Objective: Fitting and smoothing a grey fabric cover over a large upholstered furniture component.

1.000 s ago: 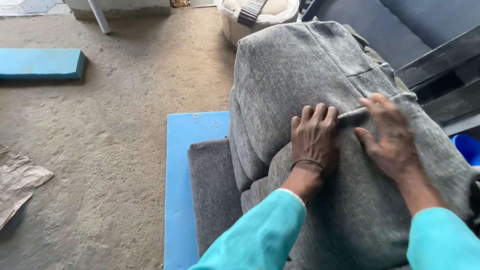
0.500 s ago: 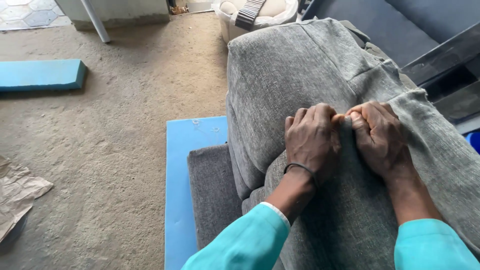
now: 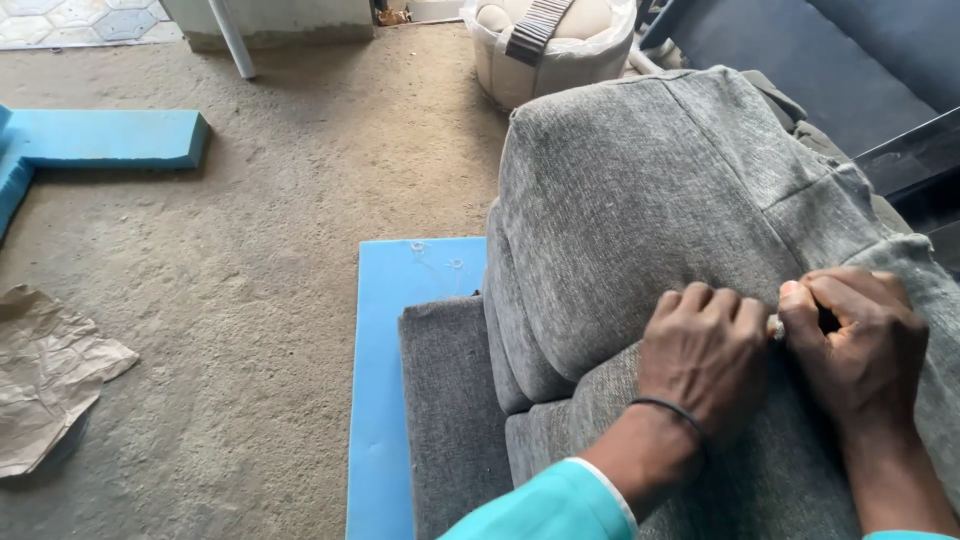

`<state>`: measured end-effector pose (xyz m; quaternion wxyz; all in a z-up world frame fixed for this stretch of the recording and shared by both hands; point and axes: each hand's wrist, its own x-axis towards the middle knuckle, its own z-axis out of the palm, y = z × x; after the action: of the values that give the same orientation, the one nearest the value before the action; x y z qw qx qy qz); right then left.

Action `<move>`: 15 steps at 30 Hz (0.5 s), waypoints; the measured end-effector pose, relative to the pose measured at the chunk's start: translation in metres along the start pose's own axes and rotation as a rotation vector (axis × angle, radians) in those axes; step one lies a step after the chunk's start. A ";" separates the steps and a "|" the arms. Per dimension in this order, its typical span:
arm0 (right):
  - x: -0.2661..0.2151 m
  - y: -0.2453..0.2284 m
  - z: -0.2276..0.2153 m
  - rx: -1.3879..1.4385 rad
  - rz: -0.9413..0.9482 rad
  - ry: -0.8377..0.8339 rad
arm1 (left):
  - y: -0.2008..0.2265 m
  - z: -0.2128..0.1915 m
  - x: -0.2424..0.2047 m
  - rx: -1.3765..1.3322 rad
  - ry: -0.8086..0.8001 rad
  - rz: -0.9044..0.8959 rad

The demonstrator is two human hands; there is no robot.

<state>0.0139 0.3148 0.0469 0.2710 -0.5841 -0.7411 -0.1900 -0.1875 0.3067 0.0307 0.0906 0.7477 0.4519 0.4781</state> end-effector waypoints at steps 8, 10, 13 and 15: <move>0.003 -0.005 -0.001 0.001 0.045 -0.148 | 0.004 -0.001 0.004 0.005 -0.104 -0.024; 0.001 -0.010 -0.002 0.033 0.068 -0.214 | -0.001 -0.005 0.008 0.017 -0.121 -0.028; 0.002 -0.011 0.001 -0.028 0.085 -0.238 | -0.014 -0.009 0.018 -0.053 -0.136 0.029; -0.001 -0.015 0.008 -0.177 0.110 -0.152 | -0.026 -0.013 0.019 -0.124 -0.157 0.045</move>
<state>-0.0018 0.3154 0.0403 0.1713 -0.6584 -0.7066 -0.1946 -0.2106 0.3324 0.0345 0.1612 0.7857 0.3962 0.4469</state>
